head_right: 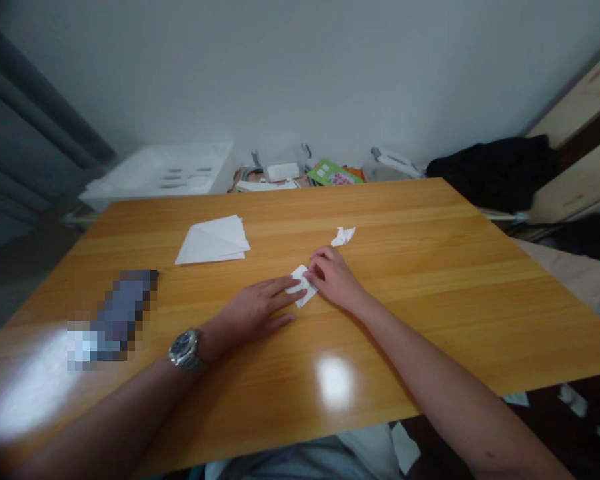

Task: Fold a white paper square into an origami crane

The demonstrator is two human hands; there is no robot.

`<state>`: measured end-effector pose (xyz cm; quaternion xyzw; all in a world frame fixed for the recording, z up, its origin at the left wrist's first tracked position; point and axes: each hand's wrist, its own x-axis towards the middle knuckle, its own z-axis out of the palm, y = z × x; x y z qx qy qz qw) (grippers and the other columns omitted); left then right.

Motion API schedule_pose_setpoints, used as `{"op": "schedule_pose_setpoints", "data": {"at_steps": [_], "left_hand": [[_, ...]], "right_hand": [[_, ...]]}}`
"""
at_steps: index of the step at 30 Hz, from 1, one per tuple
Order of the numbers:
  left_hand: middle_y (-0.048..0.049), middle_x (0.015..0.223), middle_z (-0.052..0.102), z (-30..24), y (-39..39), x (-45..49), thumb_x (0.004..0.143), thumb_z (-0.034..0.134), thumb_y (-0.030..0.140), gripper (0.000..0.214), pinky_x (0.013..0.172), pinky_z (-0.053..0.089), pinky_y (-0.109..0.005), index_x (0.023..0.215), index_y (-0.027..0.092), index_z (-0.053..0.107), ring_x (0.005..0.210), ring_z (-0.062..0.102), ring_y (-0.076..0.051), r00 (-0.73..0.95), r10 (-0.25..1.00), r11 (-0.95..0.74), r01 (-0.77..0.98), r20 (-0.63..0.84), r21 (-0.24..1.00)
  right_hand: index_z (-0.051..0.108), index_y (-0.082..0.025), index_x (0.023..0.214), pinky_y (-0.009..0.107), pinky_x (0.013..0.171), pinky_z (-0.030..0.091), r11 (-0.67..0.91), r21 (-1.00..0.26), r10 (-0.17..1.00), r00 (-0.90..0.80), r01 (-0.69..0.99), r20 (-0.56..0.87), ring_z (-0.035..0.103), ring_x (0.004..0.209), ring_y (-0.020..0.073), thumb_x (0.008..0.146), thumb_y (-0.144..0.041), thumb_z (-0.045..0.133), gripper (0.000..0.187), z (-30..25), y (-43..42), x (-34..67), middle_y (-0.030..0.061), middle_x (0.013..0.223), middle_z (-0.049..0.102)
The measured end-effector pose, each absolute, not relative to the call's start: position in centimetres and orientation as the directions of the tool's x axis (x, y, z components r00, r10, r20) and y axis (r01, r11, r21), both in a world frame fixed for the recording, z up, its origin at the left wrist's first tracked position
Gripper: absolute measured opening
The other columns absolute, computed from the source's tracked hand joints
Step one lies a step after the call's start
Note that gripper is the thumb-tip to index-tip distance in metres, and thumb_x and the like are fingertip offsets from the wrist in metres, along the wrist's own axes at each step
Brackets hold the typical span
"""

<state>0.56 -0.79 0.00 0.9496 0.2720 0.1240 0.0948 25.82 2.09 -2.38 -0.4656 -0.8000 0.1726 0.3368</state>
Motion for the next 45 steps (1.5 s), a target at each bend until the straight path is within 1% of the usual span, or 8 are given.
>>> {"op": "schedule_pose_setpoints", "data": {"at_steps": [5,13,24,29,34,37,41,45], "left_hand": [[-0.0075,0.156,0.049,0.2,-0.8,0.6,0.104,0.048,0.047,0.048,0.111,0.051,-0.042,0.148,0.028,0.051,0.137,0.055,-0.026,0.819,0.551,-0.826,0.508,0.16,0.244],[-0.0084,0.155,0.05,0.4,-0.9,0.6,0.105,0.046,0.046,0.047,0.108,0.054,-0.043,0.146,0.025,0.054,0.134,0.058,-0.028,0.819,0.554,-0.826,0.517,0.149,0.225],[-0.0082,0.154,0.052,0.0,-0.7,0.6,0.105,0.047,0.046,0.049,0.112,0.05,-0.04,0.148,0.024,0.052,0.139,0.053,-0.026,0.822,0.538,-0.838,0.498,0.186,0.222],[-0.0082,0.154,0.051,-0.4,-0.6,0.6,0.105,0.047,0.045,0.049,0.111,0.051,-0.041,0.148,0.024,0.05,0.14,0.052,-0.026,0.829,0.53,-0.843,0.492,0.18,0.218],[-0.0094,0.154,0.052,-0.6,-0.5,0.6,0.106,0.045,0.044,0.048,0.113,0.05,-0.042,0.147,0.021,0.051,0.14,0.052,-0.026,0.834,0.521,-0.849,0.485,0.18,0.209],[-0.0094,0.153,0.052,-0.6,-0.4,0.7,0.106,0.045,0.044,0.047,0.114,0.048,-0.042,0.147,0.021,0.052,0.141,0.051,-0.026,0.837,0.517,-0.851,0.478,0.182,0.218],[-0.007,0.152,0.055,-0.4,-0.4,0.7,0.106,0.044,0.043,0.048,0.119,0.043,-0.042,0.147,0.02,0.051,0.146,0.045,-0.025,0.849,0.499,-0.857,0.452,0.176,0.248],[-0.0055,0.154,0.053,0.2,-0.3,0.5,0.105,0.047,0.044,0.048,0.12,0.042,-0.042,0.149,0.024,0.051,0.148,0.042,-0.024,0.864,0.468,-0.867,0.408,0.186,0.287]], "right_hand": [[0.06,-0.022,0.084,0.045,0.098,0.048,0.51,-0.585,0.859,-0.338,0.631,0.384,0.057,0.107,0.0253,0.094,-0.025,0.065,0.012,-2.6,2.2,25.8,0.0083,0.107,0.057],[0.06,-0.021,0.084,0.045,0.098,0.047,0.487,-0.566,0.871,-0.321,0.665,0.372,0.056,0.105,0.0253,0.094,-0.024,0.065,0.011,-2.3,2.0,25.4,0.0081,0.106,0.056],[0.058,-0.022,0.081,0.046,0.097,0.046,0.488,-0.549,0.867,-0.307,0.678,0.392,0.056,0.104,0.0265,0.094,-0.024,0.065,0.014,-2.4,2.0,25.1,0.0082,0.103,0.056],[0.058,-0.022,0.081,0.046,0.096,0.047,0.494,-0.534,0.862,-0.303,0.687,0.407,0.055,0.102,0.0268,0.093,-0.024,0.065,0.014,-2.7,2.1,25.0,0.0087,0.102,0.057],[0.057,-0.022,0.082,0.047,0.096,0.047,0.499,-0.519,0.856,-0.301,0.693,0.421,0.055,0.102,0.0269,0.094,-0.024,0.064,0.014,-2.8,2.1,25.0,0.009,0.102,0.056],[0.057,-0.022,0.082,0.047,0.096,0.047,0.496,-0.519,0.858,-0.299,0.697,0.419,0.056,0.102,0.0272,0.094,-0.024,0.064,0.014,-2.8,2.0,25.0,0.0088,0.102,0.056],[0.057,-0.022,0.082,0.047,0.095,0.047,0.494,-0.513,0.859,-0.303,0.702,0.413,0.056,0.101,0.0272,0.094,-0.024,0.064,0.014,-2.7,2.0,25.0,0.009,0.103,0.056],[0.057,-0.023,0.082,0.048,0.095,0.048,0.497,-0.517,0.857,-0.303,0.697,0.417,0.056,0.101,0.027,0.094,-0.024,0.064,0.014,-2.7,2.1,25.1,0.0087,0.102,0.056]]}}
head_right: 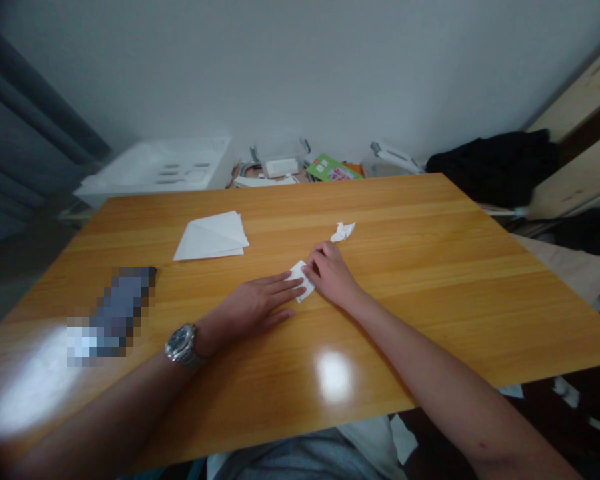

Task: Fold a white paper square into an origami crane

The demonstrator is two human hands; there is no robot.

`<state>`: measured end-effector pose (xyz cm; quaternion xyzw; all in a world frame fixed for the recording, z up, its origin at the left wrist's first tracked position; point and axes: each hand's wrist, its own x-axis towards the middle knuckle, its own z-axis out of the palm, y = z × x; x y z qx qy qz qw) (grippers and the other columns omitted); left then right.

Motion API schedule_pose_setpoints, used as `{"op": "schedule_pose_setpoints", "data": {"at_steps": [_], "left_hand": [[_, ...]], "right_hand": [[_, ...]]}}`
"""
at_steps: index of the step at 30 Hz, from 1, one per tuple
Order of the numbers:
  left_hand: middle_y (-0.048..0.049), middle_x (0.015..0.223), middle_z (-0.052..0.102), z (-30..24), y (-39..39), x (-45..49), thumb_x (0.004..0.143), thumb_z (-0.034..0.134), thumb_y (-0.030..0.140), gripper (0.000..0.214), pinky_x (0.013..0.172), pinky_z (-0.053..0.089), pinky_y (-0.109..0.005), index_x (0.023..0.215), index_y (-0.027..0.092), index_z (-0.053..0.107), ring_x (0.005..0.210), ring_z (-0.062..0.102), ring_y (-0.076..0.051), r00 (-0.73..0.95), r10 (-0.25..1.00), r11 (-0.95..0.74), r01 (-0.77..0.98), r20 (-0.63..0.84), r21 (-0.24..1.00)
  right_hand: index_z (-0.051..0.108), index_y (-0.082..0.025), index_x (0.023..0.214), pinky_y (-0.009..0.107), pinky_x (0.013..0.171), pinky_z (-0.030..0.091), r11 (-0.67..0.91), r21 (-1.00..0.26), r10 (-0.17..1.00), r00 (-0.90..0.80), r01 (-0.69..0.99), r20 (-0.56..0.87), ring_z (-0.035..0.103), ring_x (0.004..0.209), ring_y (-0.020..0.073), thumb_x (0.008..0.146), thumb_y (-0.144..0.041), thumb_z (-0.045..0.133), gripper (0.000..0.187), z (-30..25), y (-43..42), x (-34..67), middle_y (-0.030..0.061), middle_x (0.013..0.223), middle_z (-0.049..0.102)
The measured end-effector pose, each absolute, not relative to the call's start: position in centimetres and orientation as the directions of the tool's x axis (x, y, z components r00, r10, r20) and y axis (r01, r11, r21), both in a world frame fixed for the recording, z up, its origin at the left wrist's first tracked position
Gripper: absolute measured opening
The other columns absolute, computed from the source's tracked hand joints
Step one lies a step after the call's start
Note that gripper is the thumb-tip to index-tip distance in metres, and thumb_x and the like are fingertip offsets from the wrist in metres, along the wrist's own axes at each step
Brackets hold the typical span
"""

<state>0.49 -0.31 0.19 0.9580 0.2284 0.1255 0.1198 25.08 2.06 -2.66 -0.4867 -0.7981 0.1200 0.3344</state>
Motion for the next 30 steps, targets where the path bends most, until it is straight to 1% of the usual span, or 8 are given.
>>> {"op": "schedule_pose_setpoints", "data": {"at_steps": [3,10,14,18,24,30], "left_hand": [[-0.0058,0.156,0.051,0.5,-0.2,0.3,0.104,0.05,0.046,0.048,0.12,0.042,-0.043,0.147,0.026,0.053,0.147,0.043,-0.025,0.874,0.446,-0.874,0.38,0.191,0.305],[-0.0069,0.157,0.049,0.9,0.0,-0.1,0.102,0.053,0.05,0.048,0.12,0.042,-0.044,0.143,0.026,0.057,0.147,0.044,-0.026,0.887,0.427,-0.878,0.36,0.175,0.315],[-0.006,0.157,0.049,1.0,0.0,-0.1,0.101,0.054,0.051,0.047,0.119,0.043,-0.045,0.141,0.028,0.059,0.145,0.046,-0.026,0.879,0.442,-0.87,0.371,0.179,0.325],[-0.0054,0.156,0.05,0.7,0.1,0.0,0.1,0.056,0.052,0.047,0.12,0.042,-0.045,0.141,0.029,0.06,0.146,0.045,-0.026,0.877,0.444,-0.87,0.373,0.183,0.323],[-0.005,0.158,0.048,0.8,0.1,0.0,0.1,0.054,0.054,0.049,0.122,0.04,-0.045,0.142,0.029,0.06,0.148,0.042,-0.027,0.882,0.445,-0.869,0.383,0.154,0.315],[-0.004,0.159,0.046,1.4,0.2,-0.2,0.095,0.059,0.06,0.051,0.121,0.04,-0.046,0.137,0.032,0.065,0.148,0.041,-0.029,0.896,0.422,-0.868,0.353,0.142,0.35]], "right_hand": [[0.057,-0.023,0.08,0.047,0.095,0.048,0.492,-0.528,0.861,-0.3,0.692,0.41,0.056,0.101,0.0268,0.094,-0.024,0.064,0.015,-2.5,2.0,25.0,0.0084,0.101,0.056],[0.057,-0.022,0.08,0.046,0.093,0.048,0.483,-0.546,0.867,-0.29,0.684,0.405,0.056,0.099,0.0259,0.093,-0.025,0.066,0.016,-2.2,1.9,25.0,0.0079,0.1,0.056],[0.059,-0.022,0.081,0.044,0.091,0.049,0.481,-0.578,0.873,-0.299,0.659,0.386,0.057,0.097,0.0249,0.094,-0.026,0.066,0.015,-2.1,2.1,25.5,0.007,0.098,0.056],[0.061,-0.023,0.085,0.043,0.093,0.049,0.476,-0.617,0.878,-0.3,0.627,0.373,0.057,0.099,0.0245,0.093,-0.028,0.067,0.012,-1.9,2.1,26.1,0.0064,0.099,0.057],[0.06,-0.022,0.081,0.045,0.095,0.049,0.47,-0.604,0.882,-0.313,0.644,0.353,0.057,0.104,0.0262,0.091,-0.028,0.071,0.016,-1.7,1.9,26.1,0.0076,0.103,0.057],[0.06,-0.022,0.081,0.044,0.094,0.049,0.462,-0.608,0.886,-0.305,0.645,0.35,0.057,0.102,0.0256,0.09,-0.027,0.071,0.016,-1.9,2.0,26.1,0.0074,0.102,0.056]]}}
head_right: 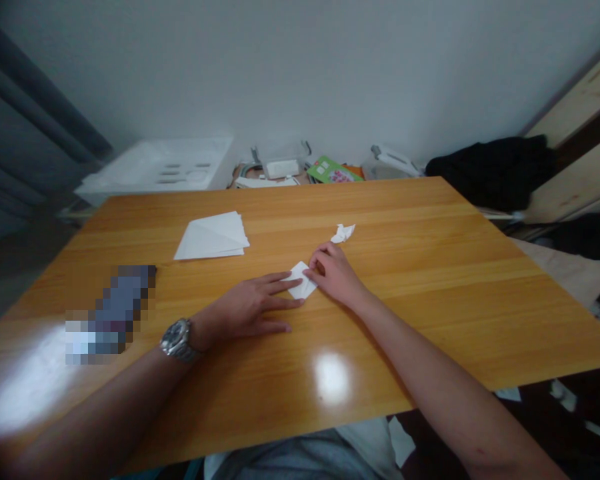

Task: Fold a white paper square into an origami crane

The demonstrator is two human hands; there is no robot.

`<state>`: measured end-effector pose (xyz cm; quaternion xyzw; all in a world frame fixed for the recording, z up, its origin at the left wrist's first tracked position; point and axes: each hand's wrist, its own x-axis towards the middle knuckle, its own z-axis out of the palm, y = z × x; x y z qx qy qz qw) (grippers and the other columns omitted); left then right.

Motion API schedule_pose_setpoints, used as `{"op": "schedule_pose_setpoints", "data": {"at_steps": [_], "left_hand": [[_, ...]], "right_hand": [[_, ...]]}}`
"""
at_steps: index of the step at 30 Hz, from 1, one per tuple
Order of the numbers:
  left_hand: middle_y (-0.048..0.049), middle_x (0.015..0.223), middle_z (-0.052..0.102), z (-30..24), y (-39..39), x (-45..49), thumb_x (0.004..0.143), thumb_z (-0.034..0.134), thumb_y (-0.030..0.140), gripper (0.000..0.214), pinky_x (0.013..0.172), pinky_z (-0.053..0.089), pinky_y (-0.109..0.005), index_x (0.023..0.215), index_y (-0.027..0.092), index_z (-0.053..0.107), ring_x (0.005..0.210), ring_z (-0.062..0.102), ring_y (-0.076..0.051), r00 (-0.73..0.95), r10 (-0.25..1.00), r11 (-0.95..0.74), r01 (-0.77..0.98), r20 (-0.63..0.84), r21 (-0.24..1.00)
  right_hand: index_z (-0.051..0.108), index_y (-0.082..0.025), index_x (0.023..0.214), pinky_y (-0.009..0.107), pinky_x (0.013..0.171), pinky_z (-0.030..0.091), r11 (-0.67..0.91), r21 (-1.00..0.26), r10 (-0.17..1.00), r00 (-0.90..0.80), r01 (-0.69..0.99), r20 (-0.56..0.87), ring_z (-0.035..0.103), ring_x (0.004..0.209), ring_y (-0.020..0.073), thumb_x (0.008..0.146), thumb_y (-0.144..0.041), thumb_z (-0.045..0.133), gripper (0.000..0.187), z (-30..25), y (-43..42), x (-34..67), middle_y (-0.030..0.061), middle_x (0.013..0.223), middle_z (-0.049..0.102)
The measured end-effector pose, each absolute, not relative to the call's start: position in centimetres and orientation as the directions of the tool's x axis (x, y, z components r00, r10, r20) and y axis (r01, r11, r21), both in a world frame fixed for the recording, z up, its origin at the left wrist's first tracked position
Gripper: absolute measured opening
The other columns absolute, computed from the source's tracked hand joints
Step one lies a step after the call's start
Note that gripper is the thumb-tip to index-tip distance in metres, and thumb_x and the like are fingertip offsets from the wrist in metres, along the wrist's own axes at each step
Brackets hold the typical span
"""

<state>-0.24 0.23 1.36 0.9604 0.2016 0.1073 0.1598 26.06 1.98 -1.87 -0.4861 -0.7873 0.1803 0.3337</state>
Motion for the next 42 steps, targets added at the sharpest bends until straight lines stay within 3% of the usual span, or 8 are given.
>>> {"op": "schedule_pose_setpoints", "data": {"at_steps": [8,14,20,29,36,42], "left_hand": [[-0.0069,0.159,0.046,1.8,0.2,-0.4,0.095,0.061,0.057,0.05,0.122,0.038,-0.049,0.136,0.028,0.065,0.148,0.041,-0.031,0.902,0.409,-0.864,0.335,0.137,0.377],[-0.0097,0.157,0.048,1.3,0.0,-0.1,0.093,0.06,0.063,0.074,0.123,0.035,-0.048,0.153,0.024,0.046,0.148,0.041,-0.031,0.889,0.433,-0.854,0.353,0.147,0.382],[-0.0093,0.158,0.046,1.2,0.1,-0.1,0.095,0.056,0.063,0.063,0.123,0.036,-0.049,0.146,0.025,0.055,0.148,0.04,-0.032,0.889,0.444,-0.854,0.381,0.114,0.355],[-0.0076,0.159,0.046,1.0,-0.2,0.0,0.095,0.055,0.065,0.064,0.123,0.036,-0.046,0.147,0.027,0.054,0.148,0.04,-0.03,0.875,0.47,-0.847,0.411,0.115,0.337],[-0.0075,0.158,0.046,0.8,-0.1,0.0,0.091,0.059,0.068,0.071,0.121,0.038,-0.047,0.149,0.027,0.052,0.147,0.042,-0.031,0.876,0.463,-0.856,0.404,0.131,0.324],[-0.006,0.161,0.042,0.6,0.1,-0.1,0.091,0.062,0.065,0.07,0.123,0.037,-0.046,0.149,0.029,0.051,0.149,0.039,-0.029,0.881,0.447,-0.862,0.378,0.153,0.338]], "right_hand": [[0.06,-0.022,0.081,0.043,0.094,0.049,0.477,-0.599,0.878,-0.31,0.644,0.366,0.056,0.103,0.0257,0.09,-0.027,0.072,0.015,-2.3,2.1,26.1,0.0074,0.102,0.056],[0.06,-0.022,0.081,0.042,0.093,0.048,0.478,-0.593,0.876,-0.304,0.648,0.374,0.057,0.102,0.0254,0.088,-0.024,0.072,0.015,-2.4,2.2,26.0,0.0068,0.1,0.056],[0.06,-0.022,0.082,0.044,0.096,0.048,0.474,-0.597,0.879,-0.306,0.647,0.367,0.057,0.105,0.026,0.089,-0.025,0.072,0.015,-2.3,2.2,26.1,0.0069,0.102,0.057],[0.059,-0.022,0.086,0.044,0.099,0.047,0.501,-0.567,0.865,-0.356,0.653,0.354,0.056,0.108,0.0262,0.092,-0.03,0.069,0.014,-2.0,1.9,26.4,0.008,0.107,0.056],[0.059,-0.023,0.096,0.046,0.097,0.049,0.483,-0.51,0.875,-0.38,0.712,0.298,0.055,0.106,0.028,0.079,-0.046,0.083,0.037,-1.7,1.5,26.5,0.0089,0.111,0.053],[0.058,-0.024,0.098,0.048,0.099,0.048,0.463,-0.474,0.885,-0.362,0.749,0.293,0.053,0.109,0.0296,0.081,-0.055,0.079,0.041,-2.4,1.9,26.8,0.0103,0.113,0.052]]}}
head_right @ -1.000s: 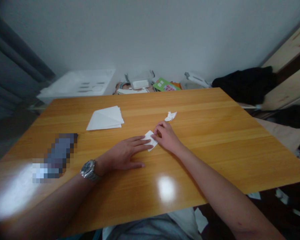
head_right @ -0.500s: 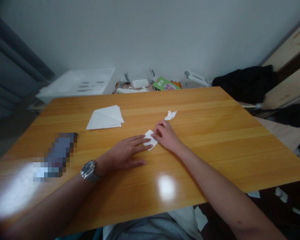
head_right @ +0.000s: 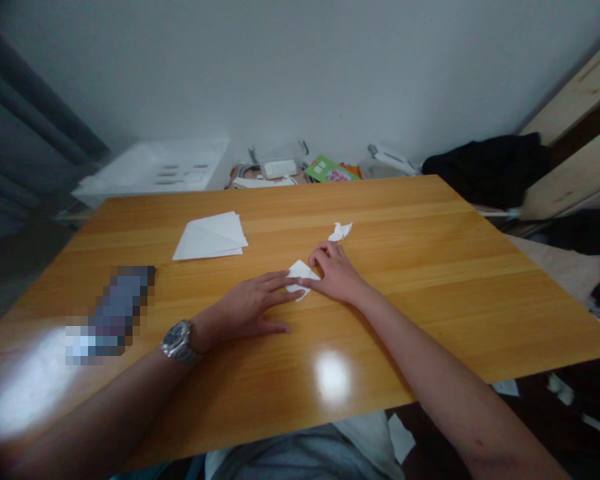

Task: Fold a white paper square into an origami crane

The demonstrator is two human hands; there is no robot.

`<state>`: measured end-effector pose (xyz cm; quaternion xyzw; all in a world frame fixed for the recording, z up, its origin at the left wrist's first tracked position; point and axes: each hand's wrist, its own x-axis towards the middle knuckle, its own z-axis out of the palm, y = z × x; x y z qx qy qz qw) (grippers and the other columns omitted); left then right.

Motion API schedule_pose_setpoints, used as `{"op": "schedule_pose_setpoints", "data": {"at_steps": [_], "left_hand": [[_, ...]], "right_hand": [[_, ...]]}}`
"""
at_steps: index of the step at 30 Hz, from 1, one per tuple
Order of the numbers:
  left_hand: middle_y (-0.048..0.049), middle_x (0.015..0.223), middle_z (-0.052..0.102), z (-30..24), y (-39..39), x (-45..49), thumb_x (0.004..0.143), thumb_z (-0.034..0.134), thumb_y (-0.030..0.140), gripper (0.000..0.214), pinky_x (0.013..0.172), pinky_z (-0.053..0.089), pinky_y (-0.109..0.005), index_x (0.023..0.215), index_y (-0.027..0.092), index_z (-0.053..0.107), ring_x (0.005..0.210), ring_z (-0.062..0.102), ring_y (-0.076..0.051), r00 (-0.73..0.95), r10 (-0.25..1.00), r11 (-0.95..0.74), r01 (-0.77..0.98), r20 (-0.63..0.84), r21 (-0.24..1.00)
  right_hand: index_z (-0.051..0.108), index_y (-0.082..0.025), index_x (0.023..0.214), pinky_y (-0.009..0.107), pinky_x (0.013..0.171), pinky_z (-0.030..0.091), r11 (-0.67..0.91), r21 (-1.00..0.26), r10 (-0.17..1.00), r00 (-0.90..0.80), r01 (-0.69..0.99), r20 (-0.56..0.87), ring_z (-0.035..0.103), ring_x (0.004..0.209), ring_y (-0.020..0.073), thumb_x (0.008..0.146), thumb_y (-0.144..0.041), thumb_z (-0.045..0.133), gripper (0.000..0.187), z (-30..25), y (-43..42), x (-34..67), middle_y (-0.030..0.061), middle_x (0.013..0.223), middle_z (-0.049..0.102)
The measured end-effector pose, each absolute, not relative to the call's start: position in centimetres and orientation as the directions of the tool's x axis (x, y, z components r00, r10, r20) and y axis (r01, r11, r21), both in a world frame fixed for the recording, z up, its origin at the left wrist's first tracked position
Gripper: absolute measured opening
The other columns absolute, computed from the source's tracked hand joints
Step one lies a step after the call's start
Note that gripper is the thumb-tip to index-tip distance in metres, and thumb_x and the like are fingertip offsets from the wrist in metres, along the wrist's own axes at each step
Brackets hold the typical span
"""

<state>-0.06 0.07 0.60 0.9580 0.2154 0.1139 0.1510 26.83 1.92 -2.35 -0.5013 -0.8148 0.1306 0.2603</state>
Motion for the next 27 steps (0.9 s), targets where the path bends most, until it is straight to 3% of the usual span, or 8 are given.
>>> {"op": "schedule_pose_setpoints", "data": {"at_steps": [9,17,27], "left_hand": [[-0.0081,0.159,0.046,0.5,0.0,-0.1,0.091,0.058,0.069,0.069,0.122,0.038,-0.047,0.146,0.028,0.055,0.148,0.04,-0.03,0.873,0.473,-0.846,0.411,0.121,0.34],[-0.0053,0.159,0.047,0.8,0.0,-0.1,0.092,0.059,0.066,0.064,0.122,0.037,-0.046,0.145,0.031,0.056,0.148,0.042,-0.029,0.891,0.438,-0.857,0.374,0.12,0.354],[-0.0056,0.157,0.048,0.6,-0.4,0.2,0.097,0.054,0.061,0.058,0.119,0.037,-0.05,0.148,0.032,0.053,0.144,0.045,-0.03,0.874,0.466,-0.858,0.407,0.14,0.314]], "right_hand": [[0.057,-0.023,0.092,0.047,0.103,0.045,0.486,-0.442,0.868,-0.358,0.754,0.345,0.053,0.114,0.0288,0.094,-0.036,0.066,0.016,-2.7,2.5,27.2,0.0101,0.114,0.053],[0.057,-0.022,0.084,0.048,0.102,0.046,0.427,-0.469,0.885,-0.25,0.773,0.393,0.055,0.109,0.0284,0.092,-0.03,0.066,0.014,-3.4,3.1,26.8,0.0108,0.113,0.054],[0.061,-0.023,0.091,0.047,0.105,0.046,0.504,-0.53,0.859,-0.33,0.681,0.392,0.055,0.115,0.0275,0.097,-0.033,0.061,0.011,-2.4,2.7,27.5,0.0099,0.115,0.056]]}}
